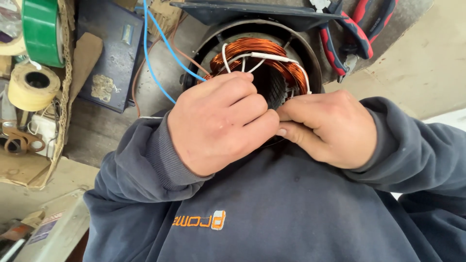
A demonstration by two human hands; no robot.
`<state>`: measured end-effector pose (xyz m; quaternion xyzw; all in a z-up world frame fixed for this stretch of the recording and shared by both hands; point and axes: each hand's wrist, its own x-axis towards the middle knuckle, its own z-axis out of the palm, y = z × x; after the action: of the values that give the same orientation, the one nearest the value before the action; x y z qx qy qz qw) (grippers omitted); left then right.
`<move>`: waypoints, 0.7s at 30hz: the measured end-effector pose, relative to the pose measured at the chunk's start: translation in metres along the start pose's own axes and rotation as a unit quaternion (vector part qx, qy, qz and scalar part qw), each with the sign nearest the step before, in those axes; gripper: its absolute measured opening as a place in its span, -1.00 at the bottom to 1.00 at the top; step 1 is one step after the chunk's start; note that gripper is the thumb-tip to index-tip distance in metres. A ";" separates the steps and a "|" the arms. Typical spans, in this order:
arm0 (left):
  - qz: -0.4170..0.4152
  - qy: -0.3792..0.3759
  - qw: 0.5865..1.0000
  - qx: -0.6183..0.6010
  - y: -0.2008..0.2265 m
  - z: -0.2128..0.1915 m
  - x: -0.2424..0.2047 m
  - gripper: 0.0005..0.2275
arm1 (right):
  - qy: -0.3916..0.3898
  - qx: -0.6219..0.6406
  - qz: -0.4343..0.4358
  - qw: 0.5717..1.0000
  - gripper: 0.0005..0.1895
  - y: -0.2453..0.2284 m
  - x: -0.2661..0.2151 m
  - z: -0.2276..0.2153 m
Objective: The person is working on the internal wiring of a motor stator. They use pliers to strip the insulation from copper wires and then twist the exposed ends together by hand to create connections.
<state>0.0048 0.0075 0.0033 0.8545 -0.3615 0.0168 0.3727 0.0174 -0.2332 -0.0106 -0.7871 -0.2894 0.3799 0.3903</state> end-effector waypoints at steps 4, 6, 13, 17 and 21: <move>-0.001 -0.023 1.000 0.007 0.004 -0.002 0.006 -0.85 | 0.053 -0.012 -0.010 0.998 -0.89 0.001 -0.006 0.009; -0.021 -0.027 0.999 0.003 0.007 -0.002 0.008 -0.84 | 0.070 -0.058 -0.020 0.996 -0.88 -0.001 -0.008 0.010; -0.059 -0.081 0.995 -0.022 0.006 0.004 0.000 -0.78 | 0.087 0.002 -0.032 0.996 -0.77 0.013 -0.029 0.010; -0.052 -0.083 0.995 -0.035 0.010 0.001 0.015 -0.82 | 0.107 -0.025 -0.037 0.993 -0.65 0.016 -0.033 0.015; -0.076 -0.104 0.991 -0.043 0.009 0.009 0.000 -0.83 | 0.150 -0.040 -0.046 0.987 -0.73 0.019 -0.034 0.025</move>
<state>-0.0028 -0.0026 0.0022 0.8599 -0.3326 -0.1163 0.3693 -0.0186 -0.2594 -0.0242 -0.8358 -0.2786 0.2277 0.4147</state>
